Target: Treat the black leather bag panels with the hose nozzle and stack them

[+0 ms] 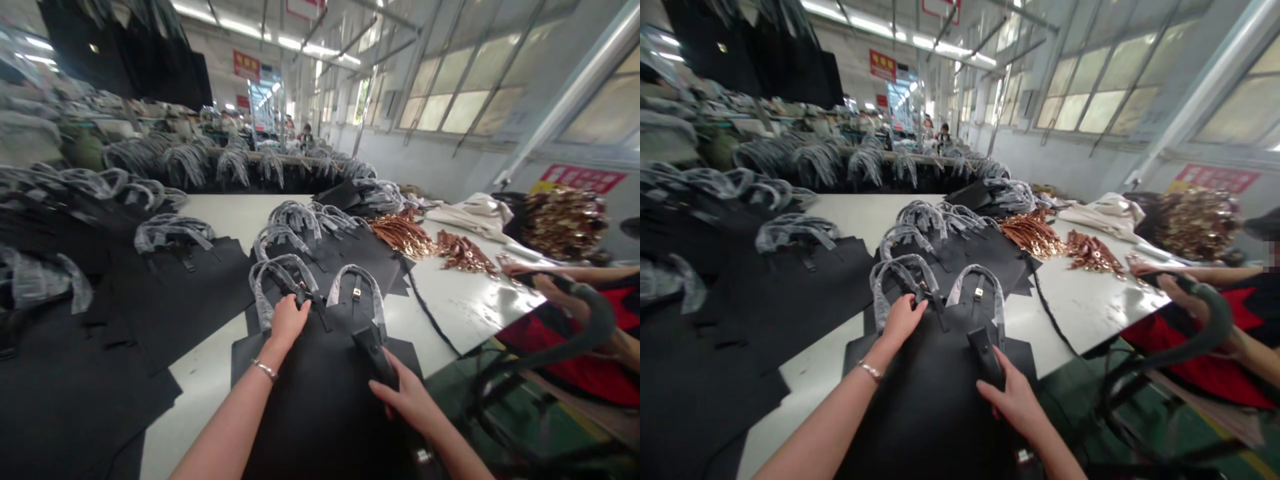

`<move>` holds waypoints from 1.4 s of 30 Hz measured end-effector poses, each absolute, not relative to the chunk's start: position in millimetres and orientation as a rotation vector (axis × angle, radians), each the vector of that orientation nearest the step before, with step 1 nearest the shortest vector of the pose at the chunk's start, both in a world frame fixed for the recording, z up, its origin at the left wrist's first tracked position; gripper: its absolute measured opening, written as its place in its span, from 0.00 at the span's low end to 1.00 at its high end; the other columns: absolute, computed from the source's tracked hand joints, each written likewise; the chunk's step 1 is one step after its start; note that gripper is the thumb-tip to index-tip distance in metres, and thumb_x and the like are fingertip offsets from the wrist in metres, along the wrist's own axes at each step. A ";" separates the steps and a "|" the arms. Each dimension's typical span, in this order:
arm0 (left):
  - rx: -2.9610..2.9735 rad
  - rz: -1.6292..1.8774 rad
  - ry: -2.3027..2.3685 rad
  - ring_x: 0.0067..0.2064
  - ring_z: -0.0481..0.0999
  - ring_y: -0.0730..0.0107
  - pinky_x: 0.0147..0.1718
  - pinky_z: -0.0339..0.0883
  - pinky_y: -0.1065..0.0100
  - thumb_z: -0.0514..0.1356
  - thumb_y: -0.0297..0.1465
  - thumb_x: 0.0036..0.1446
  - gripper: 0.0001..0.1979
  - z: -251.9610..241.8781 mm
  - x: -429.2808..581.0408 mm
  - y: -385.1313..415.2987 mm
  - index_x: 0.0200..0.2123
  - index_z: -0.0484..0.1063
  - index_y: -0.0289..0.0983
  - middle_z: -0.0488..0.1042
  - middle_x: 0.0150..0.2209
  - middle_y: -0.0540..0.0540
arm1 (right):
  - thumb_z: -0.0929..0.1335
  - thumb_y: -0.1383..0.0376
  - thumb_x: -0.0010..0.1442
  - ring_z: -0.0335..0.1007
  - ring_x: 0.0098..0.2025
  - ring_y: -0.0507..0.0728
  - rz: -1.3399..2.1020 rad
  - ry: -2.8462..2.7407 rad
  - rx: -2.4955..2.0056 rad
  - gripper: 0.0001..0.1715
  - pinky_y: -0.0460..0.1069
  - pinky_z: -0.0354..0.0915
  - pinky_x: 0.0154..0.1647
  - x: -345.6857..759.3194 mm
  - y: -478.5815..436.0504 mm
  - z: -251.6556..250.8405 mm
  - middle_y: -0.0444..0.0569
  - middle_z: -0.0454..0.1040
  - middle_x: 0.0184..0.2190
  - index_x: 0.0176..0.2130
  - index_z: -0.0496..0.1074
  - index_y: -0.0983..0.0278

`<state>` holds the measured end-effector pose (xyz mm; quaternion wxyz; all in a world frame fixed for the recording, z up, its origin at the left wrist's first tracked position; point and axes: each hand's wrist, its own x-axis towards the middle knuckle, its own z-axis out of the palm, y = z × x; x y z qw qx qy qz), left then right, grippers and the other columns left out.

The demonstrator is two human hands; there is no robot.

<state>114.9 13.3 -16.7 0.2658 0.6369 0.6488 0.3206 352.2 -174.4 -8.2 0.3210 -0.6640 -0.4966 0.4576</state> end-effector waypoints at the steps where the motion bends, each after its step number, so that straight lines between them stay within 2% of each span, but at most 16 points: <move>1: 1.558 0.906 1.681 0.47 0.73 0.55 0.46 0.64 0.61 0.62 0.37 0.53 0.13 -16.1 118.8 23.5 0.37 0.71 0.34 0.75 0.39 0.38 | 0.70 0.54 0.53 0.69 0.18 0.53 1.185 -1.330 -1.759 0.49 0.48 0.68 0.19 346.4 -173.2 -15.1 0.47 0.76 0.32 0.66 0.48 0.63; 4: 1.252 0.990 1.463 0.38 0.77 0.62 0.38 0.68 0.66 0.63 0.31 0.51 0.06 -14.3 127.8 42.9 0.29 0.69 0.35 0.75 0.29 0.43 | 0.69 0.54 0.54 0.72 0.20 0.55 1.141 -1.365 -1.796 0.48 0.49 0.69 0.22 335.5 -171.0 -30.7 0.47 0.77 0.31 0.67 0.48 0.61; 8: 1.177 1.045 1.251 0.26 0.74 0.75 0.28 0.68 0.72 0.60 0.30 0.53 0.05 -10.6 126.3 42.8 0.30 0.68 0.33 0.73 0.27 0.47 | 0.68 0.53 0.53 0.72 0.20 0.58 1.139 -1.365 -1.798 0.50 0.48 0.68 0.21 333.9 -168.7 -38.8 0.43 0.72 0.19 0.67 0.48 0.66; 11: 1.120 1.034 1.034 0.19 0.65 0.82 0.18 0.58 0.77 0.61 0.33 0.53 0.09 -6.3 115.3 29.6 0.33 0.69 0.32 0.70 0.27 0.49 | 0.69 0.53 0.52 0.69 0.16 0.56 1.193 -1.341 -1.778 0.52 0.47 0.65 0.17 333.8 -164.8 -31.3 0.41 0.70 0.16 0.67 0.48 0.68; 14: 1.167 0.937 0.933 0.15 0.56 0.86 0.13 0.46 0.78 0.60 0.36 0.53 0.14 0.6 102.8 13.1 0.37 0.71 0.31 0.67 0.25 0.52 | 0.69 0.55 0.53 0.65 0.14 0.53 1.245 -1.356 -1.703 0.50 0.46 0.63 0.15 331.5 -158.8 -11.3 0.41 0.70 0.17 0.67 0.49 0.66; 19: 1.265 0.855 0.943 0.15 0.54 0.88 0.14 0.42 0.78 0.58 0.38 0.54 0.18 14.6 89.9 -7.6 0.43 0.73 0.30 0.67 0.26 0.52 | 0.69 0.58 0.55 0.64 0.15 0.51 1.304 -1.412 -1.551 0.44 0.44 0.63 0.16 321.5 -147.7 32.4 0.39 0.69 0.19 0.65 0.52 0.62; 25: 1.366 0.732 0.905 0.16 0.57 0.85 0.14 0.48 0.77 0.57 0.39 0.55 0.19 22.1 90.1 -25.6 0.42 0.74 0.31 0.69 0.27 0.51 | 0.69 0.61 0.55 0.64 0.17 0.50 1.309 -1.544 -1.440 0.38 0.43 0.63 0.18 297.2 -136.8 67.1 0.39 0.70 0.22 0.63 0.58 0.58; 30: 1.394 0.755 0.842 0.17 0.58 0.84 0.15 0.48 0.77 0.56 0.39 0.56 0.19 20.7 89.0 -35.6 0.44 0.74 0.32 0.68 0.27 0.51 | 0.69 0.63 0.55 0.63 0.16 0.49 1.255 -1.556 -1.443 0.33 0.42 0.61 0.16 284.9 -129.5 72.5 0.38 0.68 0.20 0.59 0.62 0.59; 36: 1.483 0.765 0.862 0.19 0.60 0.81 0.18 0.52 0.76 0.54 0.37 0.58 0.16 10.9 92.2 -39.7 0.42 0.74 0.33 0.68 0.26 0.51 | 0.69 0.63 0.54 0.64 0.16 0.50 1.264 -1.584 -1.433 0.34 0.43 0.62 0.16 280.7 -130.9 65.0 0.38 0.69 0.21 0.59 0.62 0.58; 39: 1.630 0.854 0.962 0.24 0.67 0.75 0.25 0.62 0.72 0.52 0.34 0.60 0.16 11.3 94.0 -44.9 0.45 0.74 0.33 0.70 0.27 0.49 | 0.69 0.61 0.55 0.65 0.16 0.51 1.113 -1.473 -1.493 0.36 0.45 0.64 0.18 283.8 -127.5 64.1 0.36 0.68 0.17 0.61 0.59 0.59; 42: 1.966 1.060 1.038 0.38 0.71 0.67 0.40 0.65 0.66 0.51 0.33 0.61 0.14 18.3 90.1 -58.5 0.40 0.76 0.37 0.71 0.35 0.44 | 0.70 0.59 0.55 0.63 0.15 0.51 1.103 -1.384 -1.492 0.36 0.44 0.63 0.17 293.1 -128.4 64.7 0.35 0.66 0.14 0.60 0.59 0.62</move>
